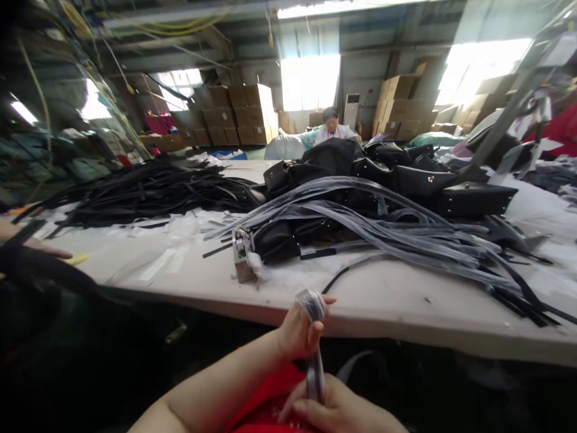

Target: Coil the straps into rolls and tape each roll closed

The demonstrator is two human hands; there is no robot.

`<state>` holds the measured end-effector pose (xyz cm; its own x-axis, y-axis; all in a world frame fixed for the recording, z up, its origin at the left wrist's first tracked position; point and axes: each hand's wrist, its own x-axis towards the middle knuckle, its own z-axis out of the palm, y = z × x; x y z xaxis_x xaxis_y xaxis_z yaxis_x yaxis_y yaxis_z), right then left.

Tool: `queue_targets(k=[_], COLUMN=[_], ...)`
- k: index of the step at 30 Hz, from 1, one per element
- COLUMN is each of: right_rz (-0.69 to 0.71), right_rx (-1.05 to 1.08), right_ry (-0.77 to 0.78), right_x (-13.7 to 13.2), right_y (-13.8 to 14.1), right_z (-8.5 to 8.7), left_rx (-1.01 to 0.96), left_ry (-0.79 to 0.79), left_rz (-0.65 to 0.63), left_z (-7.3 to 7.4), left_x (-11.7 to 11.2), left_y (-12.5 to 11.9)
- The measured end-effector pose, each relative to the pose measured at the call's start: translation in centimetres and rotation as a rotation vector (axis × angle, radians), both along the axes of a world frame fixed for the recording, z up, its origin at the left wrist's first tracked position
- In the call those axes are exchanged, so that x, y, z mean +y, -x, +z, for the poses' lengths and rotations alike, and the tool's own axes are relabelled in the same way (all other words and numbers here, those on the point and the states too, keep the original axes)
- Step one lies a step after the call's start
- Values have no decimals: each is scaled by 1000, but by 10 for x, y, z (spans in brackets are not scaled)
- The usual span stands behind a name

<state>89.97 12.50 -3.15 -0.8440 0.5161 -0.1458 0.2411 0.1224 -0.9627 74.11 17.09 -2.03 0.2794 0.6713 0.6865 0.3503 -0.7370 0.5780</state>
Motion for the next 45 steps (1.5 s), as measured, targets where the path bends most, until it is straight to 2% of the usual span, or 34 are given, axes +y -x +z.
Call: queue_targets(k=[1,3,4,6,7,9,10,11,12,13,14,16,17,19,20,22,24,26,27,28,30,32,34,36,38,40,42,43,45], right_rz=[-8,-167,-301,-554,-628,-603,-527,-435,-358,-296,-228,-80,-35,-72,-140,-292,-434,-548,-566,-544,-458,-423,-380,-280,-216,-265,-324,-336,-368], right_rx=[34,44,20,-82,-124,-147,-136,-122,-107,-92,-79,-26,22,117,126,37,-127,-233,-249,-249,-199,-124,-54,34,150,224,134,31,-218], right_ry=[77,80,-7,-352,-531,-739,-735,-663,-549,-417,-276,-5,99,201,189,17,-292,-574,-649,-664,-578,-414,-171,94,247,233,106,-3,-322], right_x=[2,20,32,57,66,70,66,59,49,38,27,11,9,17,26,52,76,90,92,91,80,63,42,26,22,33,53,64,81], right_y=[-12,-41,-55,-72,-73,-61,-49,-35,-20,-7,2,10,6,-12,-25,-50,-69,-75,-73,-68,-51,-26,-3,10,8,-8,-31,-41,-56], right_z=[8,25,33,41,40,32,24,16,7,0,-6,-10,-8,3,9,21,25,22,17,11,-6,-22,-30,-27,-13,4,16,20,24], left_rx=[98,219,222,111,6,-242,-362,-467,-558,-622,-631,-520,-421,-161,-25,212,261,51,-115,-293,-610,-797,-813,-657,-417,-116,183,297,360], left_ry=[-45,63,203,603,819,1160,1251,1278,1244,1153,1005,660,517,352,333,396,654,1026,1185,1299,1381,1309,1086,787,577,503,478,486,628], left_rz=[6,-45,-86,-217,-313,-532,-617,-663,-645,-562,-426,-137,-37,39,34,-5,-156,-419,-550,-647,-705,-604,-361,-89,59,63,45,33,-38], left_z=[-9,-22,-24,-19,-12,5,14,21,26,29,28,18,11,-6,-12,-19,-15,-3,4,11,24,30,26,14,-3,-17,-24,-25,-24], left_x=[3,2,-2,-11,-16,-21,-20,-17,-13,-6,1,15,20,22,20,11,1,-4,-3,-1,9,22,34,41,40,32,22,16,9], left_y=[8,18,20,17,13,4,-1,-4,-6,-7,-6,0,4,11,13,13,11,11,11,12,14,12,7,1,-2,-2,1,3,6])
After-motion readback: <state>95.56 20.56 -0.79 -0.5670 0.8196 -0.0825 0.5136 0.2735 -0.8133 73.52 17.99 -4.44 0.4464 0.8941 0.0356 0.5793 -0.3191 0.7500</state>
